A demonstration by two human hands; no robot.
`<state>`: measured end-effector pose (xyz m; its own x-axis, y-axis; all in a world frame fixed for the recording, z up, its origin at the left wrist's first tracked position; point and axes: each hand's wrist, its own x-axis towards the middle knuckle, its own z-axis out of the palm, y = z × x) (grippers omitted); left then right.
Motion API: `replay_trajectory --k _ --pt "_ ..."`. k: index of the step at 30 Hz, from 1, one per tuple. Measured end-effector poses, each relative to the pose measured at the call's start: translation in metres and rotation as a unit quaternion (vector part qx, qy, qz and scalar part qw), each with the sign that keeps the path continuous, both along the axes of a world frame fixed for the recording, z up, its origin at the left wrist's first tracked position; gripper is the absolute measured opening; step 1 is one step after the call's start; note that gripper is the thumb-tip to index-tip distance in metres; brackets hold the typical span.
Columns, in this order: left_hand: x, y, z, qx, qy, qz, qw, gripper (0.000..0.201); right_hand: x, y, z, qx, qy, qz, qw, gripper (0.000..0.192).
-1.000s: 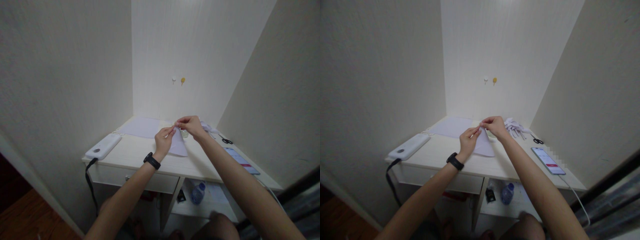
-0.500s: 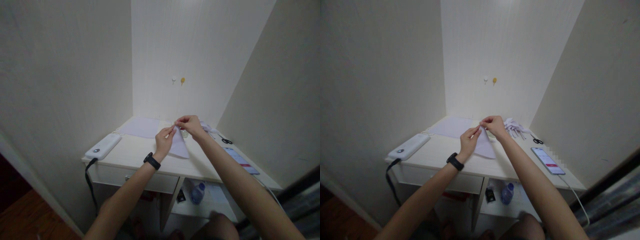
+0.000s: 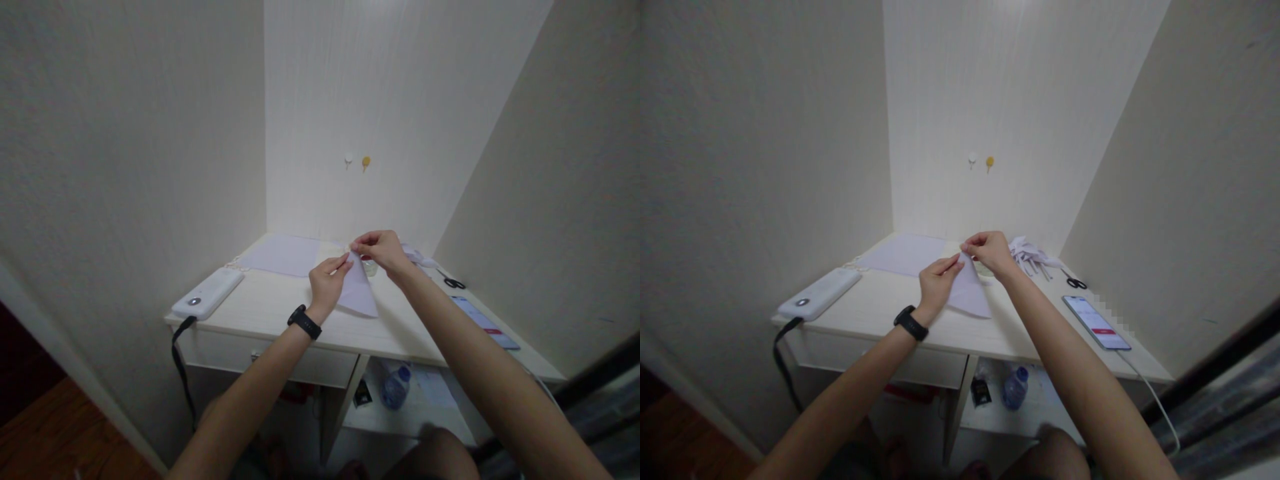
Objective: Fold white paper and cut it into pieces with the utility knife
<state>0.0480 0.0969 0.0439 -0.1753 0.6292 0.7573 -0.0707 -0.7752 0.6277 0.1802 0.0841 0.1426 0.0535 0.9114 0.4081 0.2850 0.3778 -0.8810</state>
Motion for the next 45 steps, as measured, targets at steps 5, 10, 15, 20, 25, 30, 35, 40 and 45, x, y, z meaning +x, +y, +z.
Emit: replay_trajectory --k 5,10,15,20,25,30,35,40,45 --pt "0.000 0.002 0.000 0.018 0.003 0.005 1.000 0.016 -0.001 -0.001 0.001 0.000 0.001 0.000 1.000 0.031" --pt "0.000 0.002 -0.001 0.033 0.013 0.010 0.999 0.016 -0.001 -0.002 0.003 0.010 0.005 -0.010 1.000 0.028" --pt "0.001 0.003 -0.002 0.044 0.018 0.013 0.999 0.014 0.000 -0.002 0.006 0.001 -0.007 -0.041 0.999 0.025" --pt "0.001 0.004 -0.002 0.031 0.009 0.014 0.999 0.014 0.002 -0.002 -0.001 -0.017 0.007 0.010 1.000 0.035" --pt "0.000 0.003 -0.001 0.018 0.011 0.005 1.000 0.014 0.005 0.001 -0.008 -0.030 -0.018 0.001 0.999 0.038" --pt "0.000 0.003 -0.001 0.009 0.007 0.005 1.000 0.016 0.006 0.004 -0.007 -0.034 -0.019 0.006 0.999 0.036" --pt "0.000 0.003 -0.002 0.014 0.010 0.008 1.000 0.015 0.005 0.005 -0.005 -0.014 -0.002 -0.014 1.000 0.029" --pt "0.000 0.004 -0.001 0.015 0.010 0.010 1.000 0.016 0.002 0.006 -0.004 0.010 -0.009 -0.018 1.000 0.024" --pt "0.000 0.004 -0.001 0.017 0.013 0.007 1.000 0.018 0.003 0.013 -0.006 0.022 -0.041 -0.059 0.997 0.018"
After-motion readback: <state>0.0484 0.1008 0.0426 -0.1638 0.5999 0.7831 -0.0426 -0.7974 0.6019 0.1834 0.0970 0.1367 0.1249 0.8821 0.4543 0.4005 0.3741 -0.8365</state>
